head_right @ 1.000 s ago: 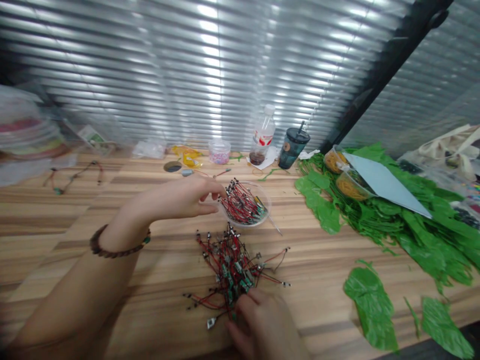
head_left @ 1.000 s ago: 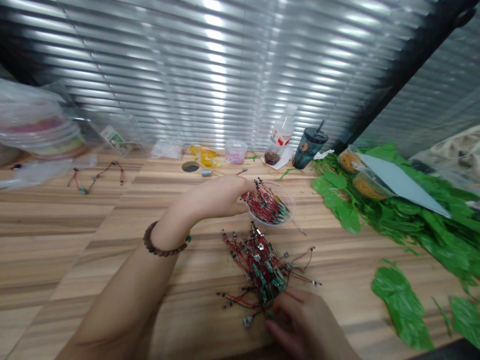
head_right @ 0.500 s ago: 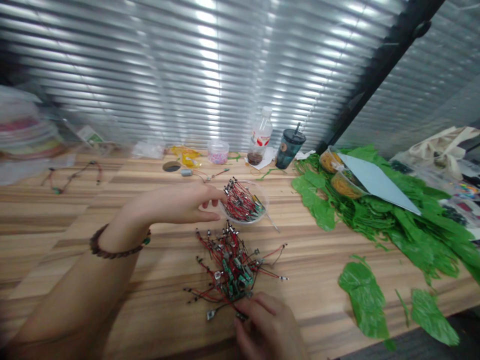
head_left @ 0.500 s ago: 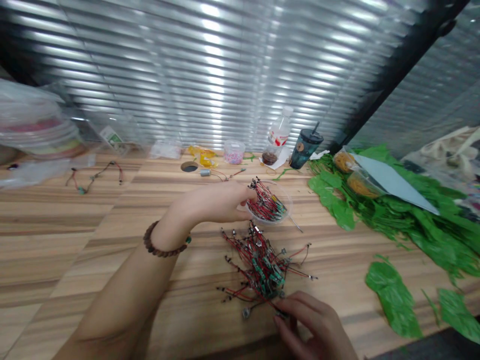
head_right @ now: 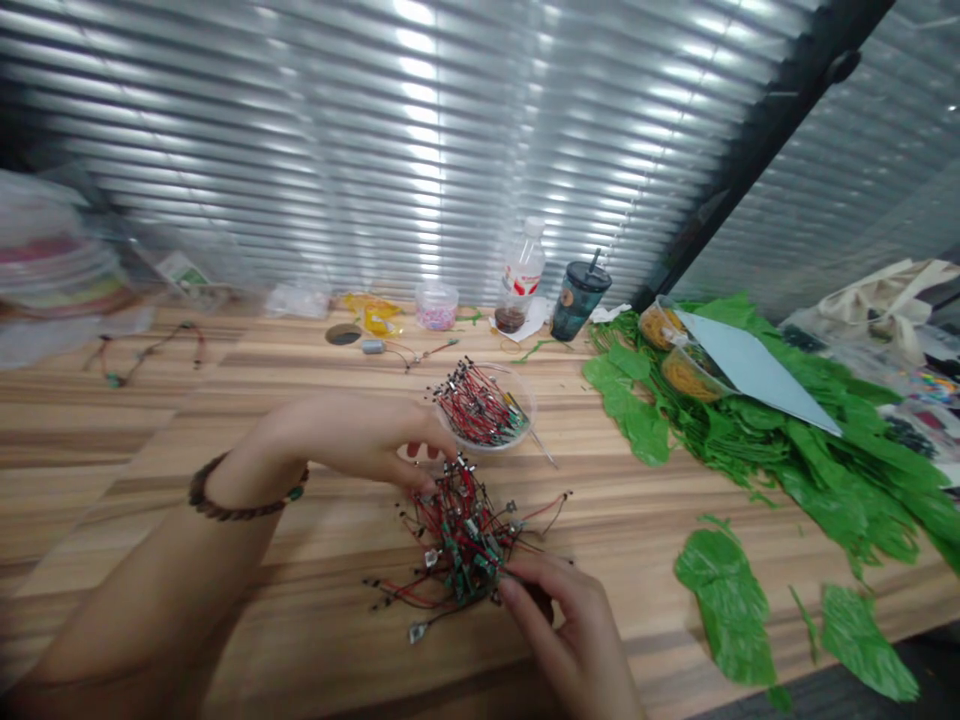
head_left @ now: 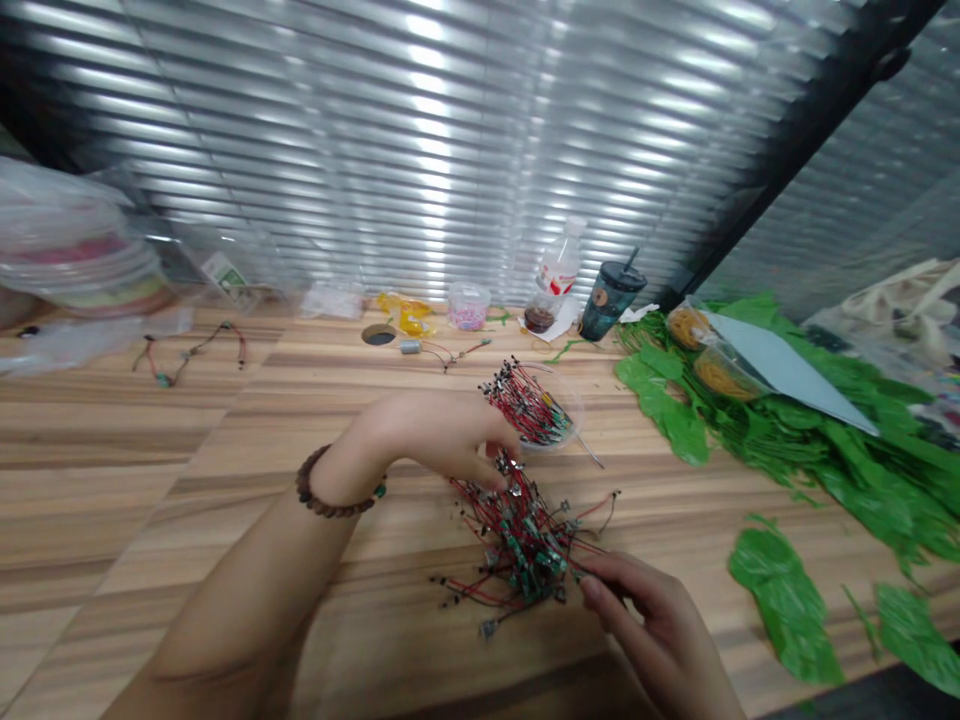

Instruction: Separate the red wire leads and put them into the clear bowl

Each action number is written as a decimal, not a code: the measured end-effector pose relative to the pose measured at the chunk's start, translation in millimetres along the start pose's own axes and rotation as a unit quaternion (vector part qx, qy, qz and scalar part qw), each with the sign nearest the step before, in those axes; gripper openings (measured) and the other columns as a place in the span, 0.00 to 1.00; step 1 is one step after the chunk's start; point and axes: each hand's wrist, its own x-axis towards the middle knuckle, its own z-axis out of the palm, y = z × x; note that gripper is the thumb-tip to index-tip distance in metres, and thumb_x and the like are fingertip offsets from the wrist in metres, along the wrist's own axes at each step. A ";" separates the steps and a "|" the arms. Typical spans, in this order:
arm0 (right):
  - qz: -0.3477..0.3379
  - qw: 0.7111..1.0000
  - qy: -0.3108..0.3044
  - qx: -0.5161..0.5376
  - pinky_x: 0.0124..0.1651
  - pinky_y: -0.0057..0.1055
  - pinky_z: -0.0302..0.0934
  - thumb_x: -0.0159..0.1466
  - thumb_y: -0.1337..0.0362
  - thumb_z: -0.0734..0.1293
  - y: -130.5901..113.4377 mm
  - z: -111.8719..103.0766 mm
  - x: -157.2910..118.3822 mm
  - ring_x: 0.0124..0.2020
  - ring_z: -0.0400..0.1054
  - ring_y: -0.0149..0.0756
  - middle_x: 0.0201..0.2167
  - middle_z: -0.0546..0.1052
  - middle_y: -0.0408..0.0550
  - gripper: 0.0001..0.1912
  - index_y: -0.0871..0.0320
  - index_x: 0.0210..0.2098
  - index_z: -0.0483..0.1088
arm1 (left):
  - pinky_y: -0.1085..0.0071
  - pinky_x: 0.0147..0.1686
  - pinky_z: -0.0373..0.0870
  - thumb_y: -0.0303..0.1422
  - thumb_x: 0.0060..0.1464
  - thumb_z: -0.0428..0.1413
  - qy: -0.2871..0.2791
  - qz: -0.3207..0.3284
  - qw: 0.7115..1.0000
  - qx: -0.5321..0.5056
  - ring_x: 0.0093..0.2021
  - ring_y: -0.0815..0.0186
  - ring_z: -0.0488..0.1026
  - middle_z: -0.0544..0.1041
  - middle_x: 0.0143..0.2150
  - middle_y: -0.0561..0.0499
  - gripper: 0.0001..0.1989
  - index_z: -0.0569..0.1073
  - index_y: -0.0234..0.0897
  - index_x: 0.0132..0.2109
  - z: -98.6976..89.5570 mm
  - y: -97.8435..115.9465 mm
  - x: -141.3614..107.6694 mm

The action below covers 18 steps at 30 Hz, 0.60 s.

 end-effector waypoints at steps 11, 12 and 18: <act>0.006 0.999 0.039 -0.026 0.26 0.22 0.67 0.60 0.61 0.67 0.7 -12.0 -3.0 0.28 0.74 0.35 0.30 0.80 0.46 0.07 0.53 0.34 0.78 | 0.78 0.19 0.49 0.29 0.42 0.57 -0.089 -0.006 0.989 0.119 0.16 0.78 0.54 0.74 0.23 0.49 0.07 0.78 0.31 0.29 27.5 15.2 34.1; 0.002 0.999 0.039 -0.026 0.26 0.22 0.67 0.60 0.62 0.67 1.2 -11.0 -3.8 0.28 0.74 0.35 0.30 0.80 0.45 0.07 0.53 0.33 0.78 | 0.77 0.19 0.49 0.28 0.42 0.57 -0.089 -0.011 0.988 0.124 0.16 0.78 0.54 0.74 0.22 0.48 0.07 0.78 0.30 0.29 28.5 15.6 34.8; 0.031 0.998 0.053 -0.010 0.31 0.21 0.67 0.61 0.61 0.67 7.0 6.8 -10.4 0.31 0.74 0.33 0.31 0.80 0.44 0.07 0.53 0.35 0.77 | 0.79 0.19 0.50 0.28 0.43 0.56 -0.121 0.014 0.986 0.117 0.19 0.77 0.59 0.76 0.26 0.50 0.09 0.79 0.33 0.33 22.5 21.7 26.9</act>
